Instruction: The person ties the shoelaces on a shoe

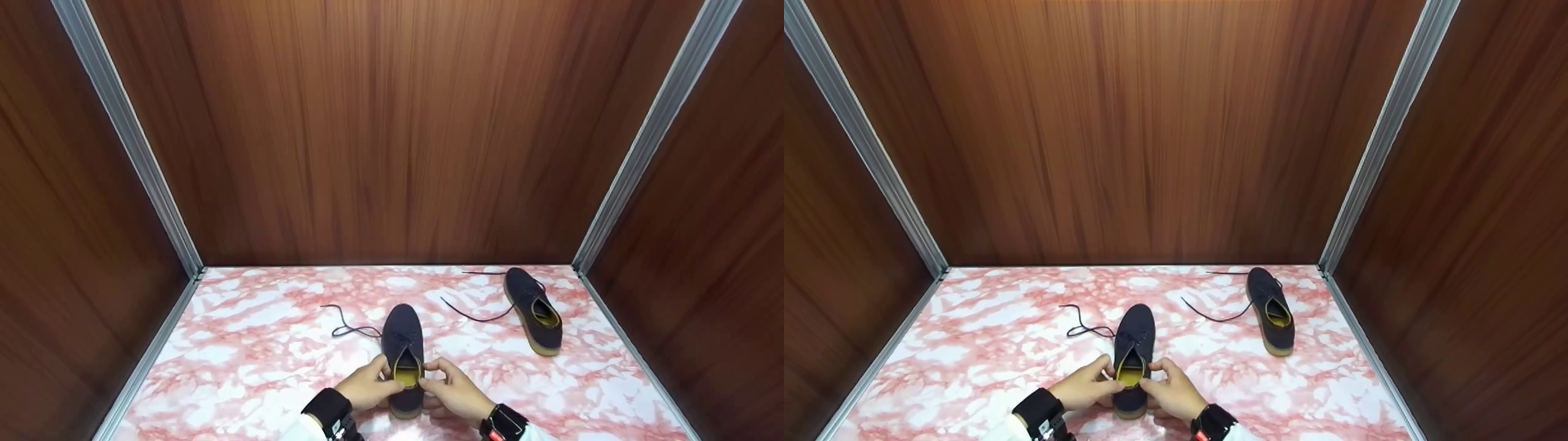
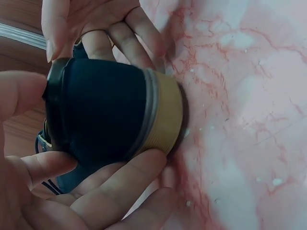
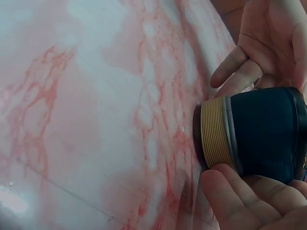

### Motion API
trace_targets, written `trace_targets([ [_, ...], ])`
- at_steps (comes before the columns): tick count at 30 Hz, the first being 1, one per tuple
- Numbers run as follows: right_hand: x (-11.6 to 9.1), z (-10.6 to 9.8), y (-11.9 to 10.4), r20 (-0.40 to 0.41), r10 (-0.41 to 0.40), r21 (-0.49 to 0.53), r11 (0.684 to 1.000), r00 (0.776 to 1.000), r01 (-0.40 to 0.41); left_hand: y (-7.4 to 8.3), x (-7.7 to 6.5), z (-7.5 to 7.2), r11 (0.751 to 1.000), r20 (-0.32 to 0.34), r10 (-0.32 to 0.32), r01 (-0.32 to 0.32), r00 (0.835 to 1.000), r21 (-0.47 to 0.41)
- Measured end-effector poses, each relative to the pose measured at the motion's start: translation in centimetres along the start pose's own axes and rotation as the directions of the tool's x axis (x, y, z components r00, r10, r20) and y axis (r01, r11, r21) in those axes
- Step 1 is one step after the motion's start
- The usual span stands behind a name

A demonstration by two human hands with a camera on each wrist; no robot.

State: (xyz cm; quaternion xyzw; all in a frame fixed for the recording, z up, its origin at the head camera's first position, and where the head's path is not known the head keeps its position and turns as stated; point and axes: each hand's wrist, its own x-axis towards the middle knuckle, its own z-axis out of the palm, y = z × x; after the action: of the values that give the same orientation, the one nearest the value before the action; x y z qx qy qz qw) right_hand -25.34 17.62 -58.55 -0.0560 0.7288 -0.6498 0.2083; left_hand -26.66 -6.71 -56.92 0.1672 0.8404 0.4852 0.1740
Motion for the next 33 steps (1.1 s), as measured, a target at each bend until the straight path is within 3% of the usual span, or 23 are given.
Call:
trace_targets([
  [5, -0.1, 0.0, 0.1, 0.019, 0.007, -0.003, 1.0, 1.0, -0.007, -0.1, -0.1, -0.2, 1.0, 0.036, -0.007, 0.008, 0.999, -0.009],
  [16, -0.2, -0.6, -0.5, 0.121, -0.016, -0.084, 0.996, 0.993, 0.026, 0.4, 0.0, -1.4, 0.994, 0.092, -0.039, 0.029, 0.995, 0.106],
  [21, 0.5, -1.2, -1.5, 0.096, -0.031, -0.252, 0.966, 0.995, 0.054, 0.5, 0.7, -2.3, 0.973, 0.055, -0.051, 0.037, 0.997, 0.229],
  [25, 1.1, -1.7, -2.6, 0.065, -0.036, -0.366, 0.929, 0.997, 0.057, 0.7, 1.2, -2.9, 0.973, 0.018, -0.054, 0.049, 0.998, 0.227],
  [29, 1.9, -1.9, -3.7, 0.055, -0.049, -0.389, 0.919, 0.997, 0.066, 0.6, 1.7, -3.1, 0.977, -0.03, -0.075, 0.079, 0.997, 0.199],
  [33, 3.0, -1.5, -4.4, 0.044, -0.137, -0.474, 0.869, 0.99, 0.142, 0.2, 2.3, -3.0, 0.985, -0.078, -0.107, 0.116, 0.991, 0.128],
])
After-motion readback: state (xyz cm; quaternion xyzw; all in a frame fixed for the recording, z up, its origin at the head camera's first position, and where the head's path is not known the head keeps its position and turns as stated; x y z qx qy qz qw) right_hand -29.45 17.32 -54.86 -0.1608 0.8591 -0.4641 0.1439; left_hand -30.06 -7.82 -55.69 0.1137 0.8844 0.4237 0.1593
